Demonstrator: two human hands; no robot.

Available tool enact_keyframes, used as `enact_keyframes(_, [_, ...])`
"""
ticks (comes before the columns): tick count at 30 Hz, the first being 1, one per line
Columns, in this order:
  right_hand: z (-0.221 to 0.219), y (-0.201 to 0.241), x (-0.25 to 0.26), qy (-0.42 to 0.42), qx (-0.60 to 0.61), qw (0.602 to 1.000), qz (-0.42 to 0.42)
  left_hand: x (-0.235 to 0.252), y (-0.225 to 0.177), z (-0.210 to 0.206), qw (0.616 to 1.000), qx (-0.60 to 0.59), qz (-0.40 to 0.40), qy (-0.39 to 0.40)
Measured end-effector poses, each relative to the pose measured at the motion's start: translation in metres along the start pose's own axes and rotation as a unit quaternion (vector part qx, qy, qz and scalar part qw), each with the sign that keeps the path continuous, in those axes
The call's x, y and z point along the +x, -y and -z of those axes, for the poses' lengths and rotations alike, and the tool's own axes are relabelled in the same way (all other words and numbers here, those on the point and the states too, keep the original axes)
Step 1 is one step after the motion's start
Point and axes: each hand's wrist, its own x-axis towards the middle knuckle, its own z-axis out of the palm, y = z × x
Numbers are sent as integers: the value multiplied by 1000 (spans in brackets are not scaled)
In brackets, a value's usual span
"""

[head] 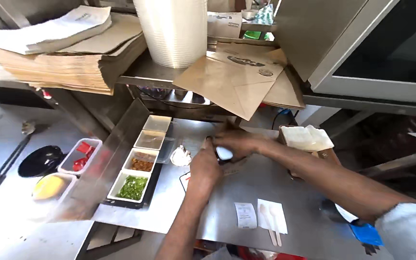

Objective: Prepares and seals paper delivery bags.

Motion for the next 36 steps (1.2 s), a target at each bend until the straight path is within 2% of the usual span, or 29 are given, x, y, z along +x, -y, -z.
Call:
enact_keyframes(3, [15,42,-22,-34,-35,998,-36,1,10,9,999,-43,18,-2])
enact_keyframes(5, [26,61,-41,-19,-27,997,-77,-1,19,13,997,-67,21,-10])
enact_keyframes(7, [24,54,-40,79,34,993,-85,-4,23,14,996,-81,9,-24])
enact_keyframes(10, [-21,22,-4,207,67,972,-90,-12,18,11,997,-72,-17,-1])
enact_keyframes(13, [-63,19,25,244,21,963,-113,-16,16,5,996,-81,-35,5])
enact_keyframes(16, [-55,51,43,328,5,932,-157,-23,19,4,995,-94,-45,10])
enact_keyframes(17, [-53,54,47,331,10,927,-173,-27,21,3,993,-103,-53,7])
enact_keyframes(19, [-49,47,38,239,51,952,-182,-30,22,2,992,-108,-66,-9])
enact_keyframes(21, [-39,32,8,3,107,985,-132,-23,24,4,993,-93,-70,-33])
enact_keyframes(22, [-37,30,-14,-154,144,972,-108,-20,27,7,992,-89,-71,-46])
enact_keyframes(23, [-34,38,-43,-285,175,936,-110,-18,30,9,992,-90,-71,-59])
enact_keyframes(24, [-33,54,-77,-390,194,889,-140,-16,33,10,990,-93,-74,-73])
enact_keyframes(25, [-41,77,-114,-447,181,846,-227,-13,35,11,989,-97,-77,-83])
enact_keyframes(26, [-66,95,-150,-444,154,813,-344,-11,37,10,988,-99,-78,-92])
enact_keyframes(28, [-171,113,-199,-321,158,763,-539,-8,39,8,986,-99,-82,-104])
enact_keyframes(30, [-281,129,-216,-167,182,738,-628,-10,39,4,986,-98,-90,-103])
enact_keyframes(31, [-312,134,-213,-124,165,739,-641,-11,38,4,985,-97,-93,-105])
enact_keyframes(32, [-329,139,-212,-123,138,749,-636,-11,37,4,985,-93,-94,-108])
enact_keyframes(34, [-351,134,-218,-198,78,766,-607,-14,39,2,985,-89,-90,-117])
enact_keyframes(36, [-356,124,-233,-247,76,766,-589,-14,40,2,985,-86,-89,-123])
